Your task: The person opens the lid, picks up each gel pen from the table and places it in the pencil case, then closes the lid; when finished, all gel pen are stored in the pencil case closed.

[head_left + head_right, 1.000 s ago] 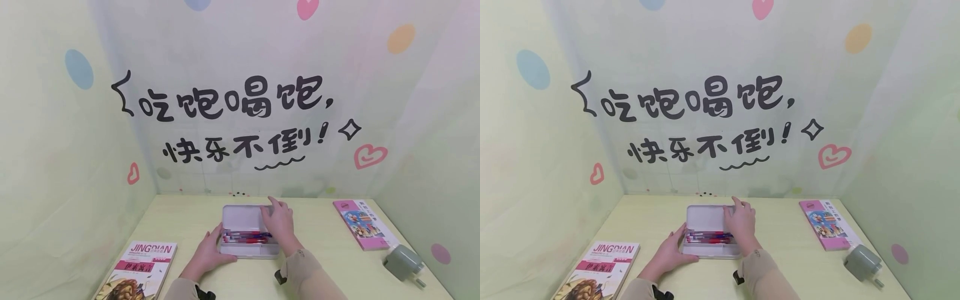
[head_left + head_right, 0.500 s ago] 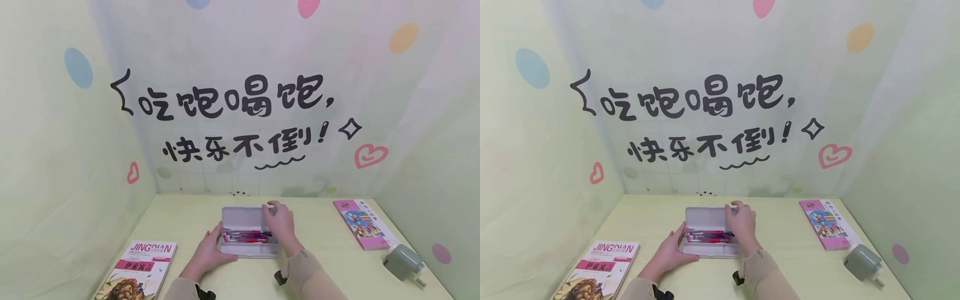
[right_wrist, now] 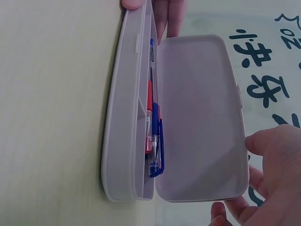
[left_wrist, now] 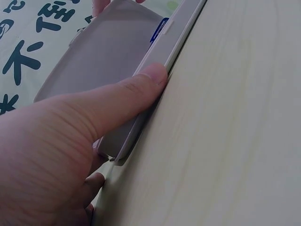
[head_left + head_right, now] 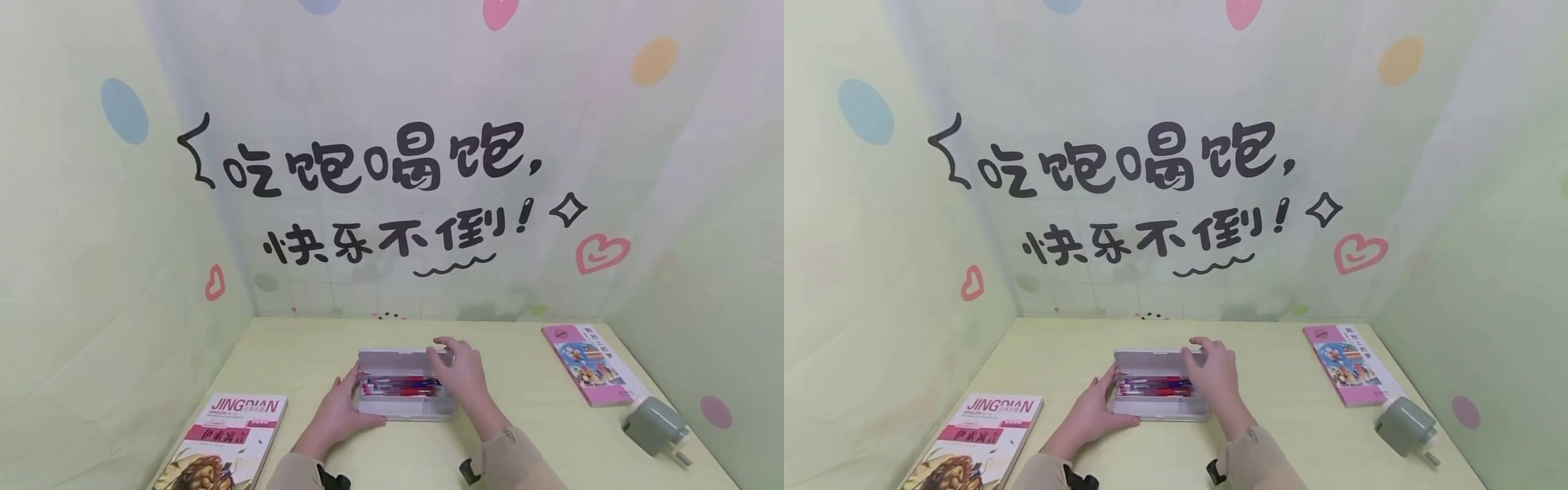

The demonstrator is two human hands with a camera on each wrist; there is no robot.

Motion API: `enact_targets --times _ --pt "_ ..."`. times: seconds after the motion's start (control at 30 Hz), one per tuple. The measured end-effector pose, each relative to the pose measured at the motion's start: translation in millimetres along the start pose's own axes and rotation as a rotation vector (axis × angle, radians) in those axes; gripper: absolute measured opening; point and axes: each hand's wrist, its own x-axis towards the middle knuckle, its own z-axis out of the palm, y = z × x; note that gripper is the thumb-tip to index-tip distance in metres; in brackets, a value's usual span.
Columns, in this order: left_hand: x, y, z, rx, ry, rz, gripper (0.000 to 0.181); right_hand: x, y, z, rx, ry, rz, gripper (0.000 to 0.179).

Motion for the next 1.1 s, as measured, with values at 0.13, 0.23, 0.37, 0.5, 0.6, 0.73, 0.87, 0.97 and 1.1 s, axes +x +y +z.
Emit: enact_targets --times 0.13,0.23,0.37,0.5,0.6,0.73,0.87,0.97,1.1 --pt "0.6 -2.1 1.3 0.015 0.007 0.021 0.145 -11.1 4.6 -2.7 -0.016 -0.001 -0.058 0.036" --pt "0.8 -2.6 1.2 0.018 0.011 0.025 0.143 -19.0 8.5 -3.8 -0.016 0.002 -0.103 0.035" --pt "1.0 -2.4 1.3 0.025 0.01 0.01 0.142 -28.9 14.3 -5.2 -0.052 0.002 -0.152 0.031" --pt "0.9 -2.5 1.6 0.034 0.009 0.006 0.141 -37.7 18.9 -7.0 -0.105 0.003 -0.196 0.028" --pt "0.6 -2.0 1.1 0.034 0.01 0.014 0.139 -43.7 22.3 -7.3 -0.141 0.008 -0.236 0.024" --pt "0.3 -3.5 0.8 0.016 -0.003 0.033 0.136 -51.5 29.0 -6.0 -0.175 0.001 -0.27 0.017" --pt "1.4 -6.0 -2.0 -0.006 -0.03 0.057 0.119 -58.0 32.3 -6.2 -0.179 -0.017 -0.279 0.015" --pt "2.2 -6.7 -3.5 -0.024 -0.042 0.06 0.104 -61.6 32.8 -6.5 -0.179 -0.032 -0.281 0.015" --pt "1.9 -7.1 -3.4 -0.058 -0.042 0.042 0.089 -64.6 34.1 -5.7 -0.195 -0.038 -0.29 0.016"
